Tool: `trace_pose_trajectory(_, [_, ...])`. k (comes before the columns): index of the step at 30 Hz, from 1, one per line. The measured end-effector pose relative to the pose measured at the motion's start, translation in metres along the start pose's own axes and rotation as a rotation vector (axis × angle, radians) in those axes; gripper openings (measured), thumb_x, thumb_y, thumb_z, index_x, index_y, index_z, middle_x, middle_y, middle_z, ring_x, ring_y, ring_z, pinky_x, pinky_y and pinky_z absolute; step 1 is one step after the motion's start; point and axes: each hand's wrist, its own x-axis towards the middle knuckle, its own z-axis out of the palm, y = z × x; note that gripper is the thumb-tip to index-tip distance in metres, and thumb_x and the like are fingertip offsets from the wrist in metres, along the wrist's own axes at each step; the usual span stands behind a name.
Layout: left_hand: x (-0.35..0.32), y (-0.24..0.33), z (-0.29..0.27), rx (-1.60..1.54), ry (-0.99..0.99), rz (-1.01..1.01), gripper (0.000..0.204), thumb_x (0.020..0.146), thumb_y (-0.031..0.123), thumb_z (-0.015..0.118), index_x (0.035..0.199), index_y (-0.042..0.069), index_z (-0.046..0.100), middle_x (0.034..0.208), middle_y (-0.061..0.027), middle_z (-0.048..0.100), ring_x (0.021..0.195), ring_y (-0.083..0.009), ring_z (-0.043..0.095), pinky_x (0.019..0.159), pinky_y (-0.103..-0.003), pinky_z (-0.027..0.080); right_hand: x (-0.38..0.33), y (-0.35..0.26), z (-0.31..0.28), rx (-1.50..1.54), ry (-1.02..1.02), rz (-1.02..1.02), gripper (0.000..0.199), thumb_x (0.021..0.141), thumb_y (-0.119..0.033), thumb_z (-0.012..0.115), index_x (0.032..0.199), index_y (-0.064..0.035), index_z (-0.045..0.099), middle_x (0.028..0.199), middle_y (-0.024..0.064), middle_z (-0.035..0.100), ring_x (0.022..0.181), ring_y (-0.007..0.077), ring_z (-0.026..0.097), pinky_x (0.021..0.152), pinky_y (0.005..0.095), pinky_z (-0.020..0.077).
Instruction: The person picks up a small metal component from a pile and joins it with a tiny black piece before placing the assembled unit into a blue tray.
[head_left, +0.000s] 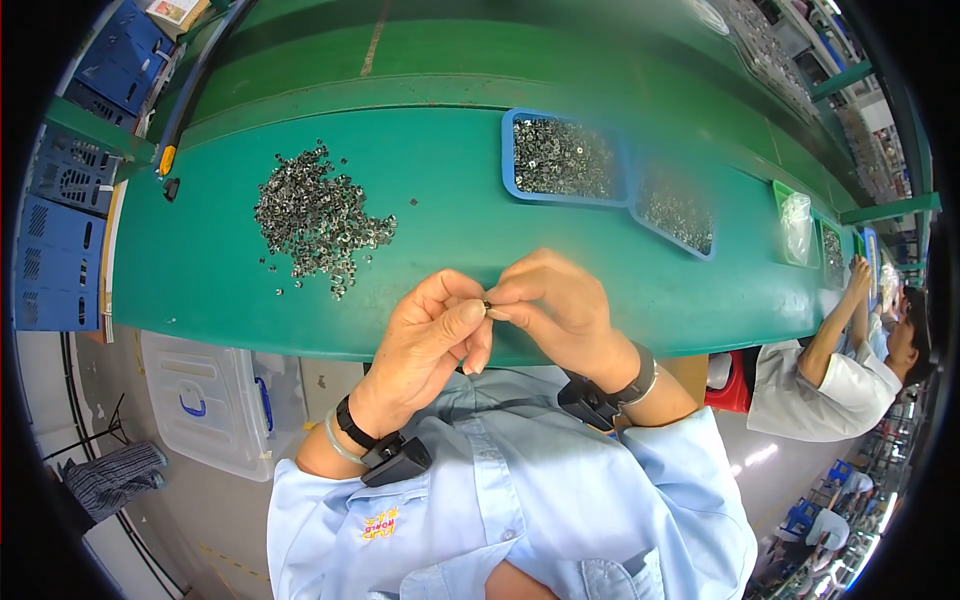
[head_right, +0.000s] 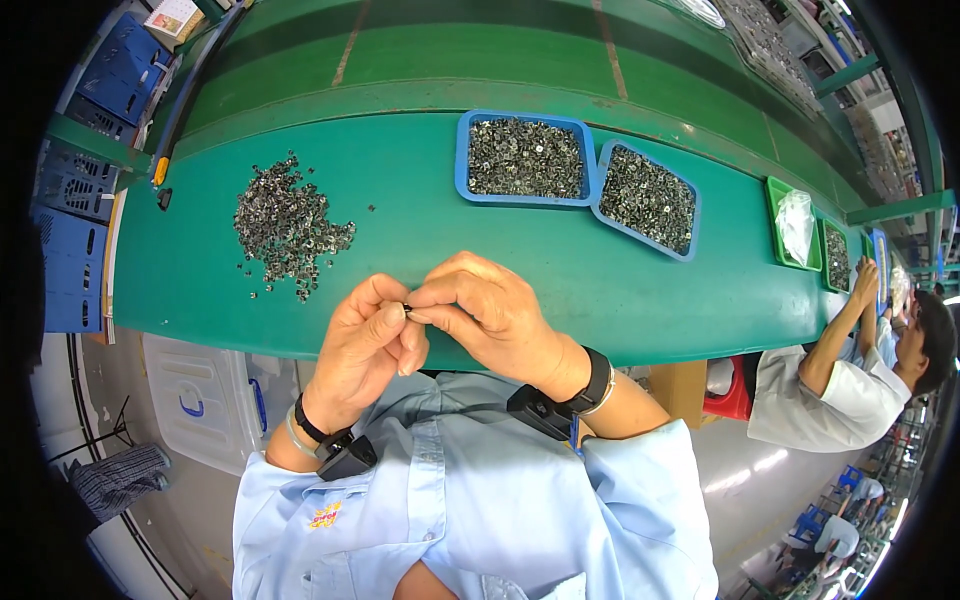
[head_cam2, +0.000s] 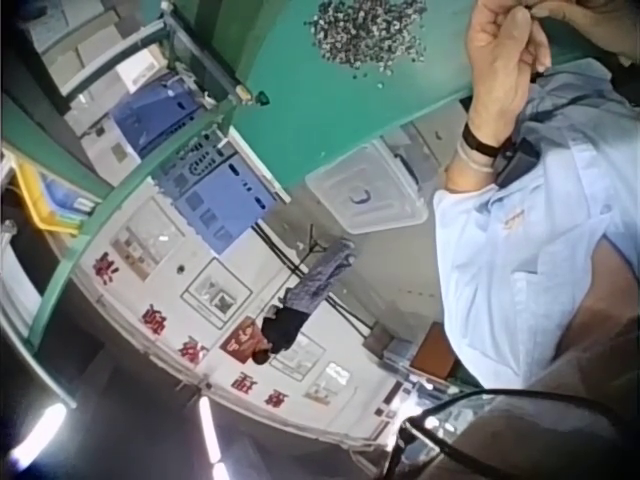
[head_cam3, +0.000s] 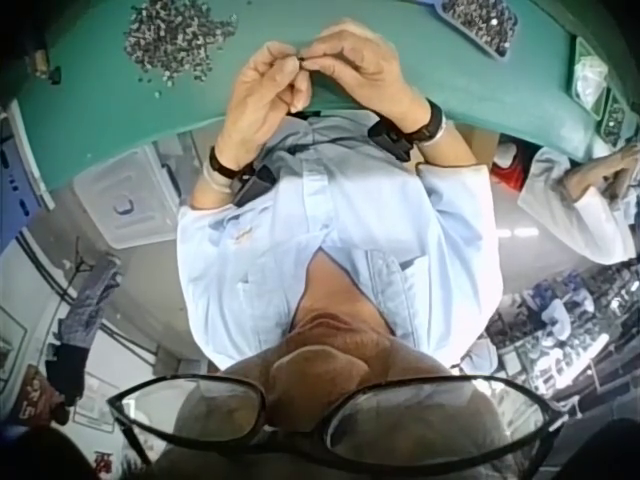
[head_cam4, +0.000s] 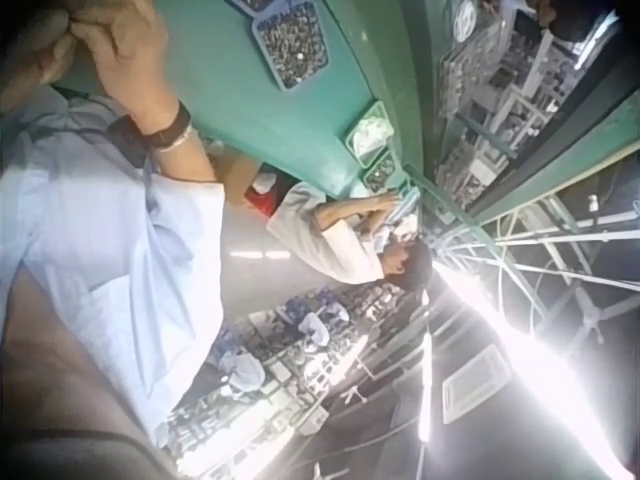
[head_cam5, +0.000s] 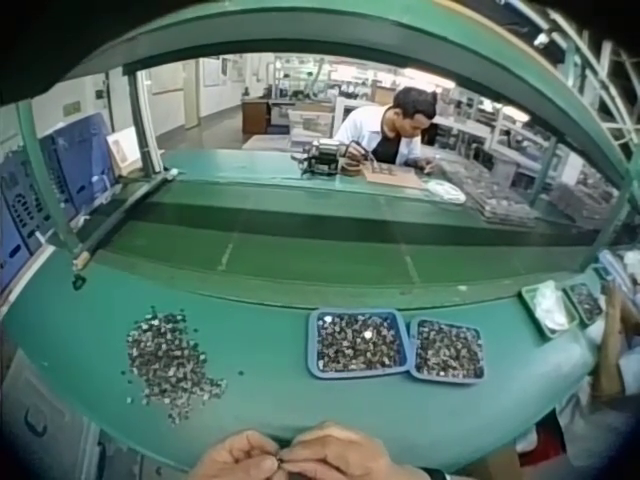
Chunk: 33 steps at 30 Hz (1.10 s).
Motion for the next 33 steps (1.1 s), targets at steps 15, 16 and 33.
trace_pose_trajectory(15, [0.000, 0.000, -0.005, -0.073, -0.038, -0.045, 0.016, 0.094, 0.022, 0.052, 0.097, 0.007, 0.050, 0.066, -0.0054, 0.054, 0.050, -0.0174, 0.050, 0.047, -0.030, 0.039, 0.001, 0.011, 0.000, -0.051, -0.028, -0.172, 0.020, 0.069, -0.001, 0.073, 0.087, -0.0035, 0.063, 0.080, 0.0096, 0.061, 0.069, 0.0233, 0.060, 0.058, 0.0310, 0.0475])
trace_pose_trajectory(16, [0.000, 0.000, -0.005, -0.073, -0.041, -0.048, 0.015, 0.094, 0.022, 0.052, 0.096, 0.007, 0.050, 0.066, -0.0053, 0.054, 0.050, -0.0174, 0.050, 0.047, -0.030, 0.039, 0.000, 0.010, 0.000, -0.038, -0.027, -0.154, 0.020, 0.069, -0.001, 0.073, 0.087, -0.0039, 0.063, 0.080, 0.0094, 0.061, 0.069, 0.0232, 0.060, 0.058, 0.0310, 0.0476])
trace_pose_trajectory(33, [0.004, 0.001, -0.004, 0.051, -0.035, -0.040, 0.014, 0.094, 0.020, 0.053, 0.094, 0.006, 0.049, 0.066, -0.0054, 0.053, 0.051, -0.0171, 0.051, 0.048, -0.029, 0.041, -0.005, 0.014, 0.002, -0.026, -0.032, -0.050, 0.016, 0.074, -0.006, 0.072, 0.087, -0.0073, 0.062, 0.081, 0.0061, 0.062, 0.071, 0.0211, 0.060, 0.058, 0.0305, 0.0481])
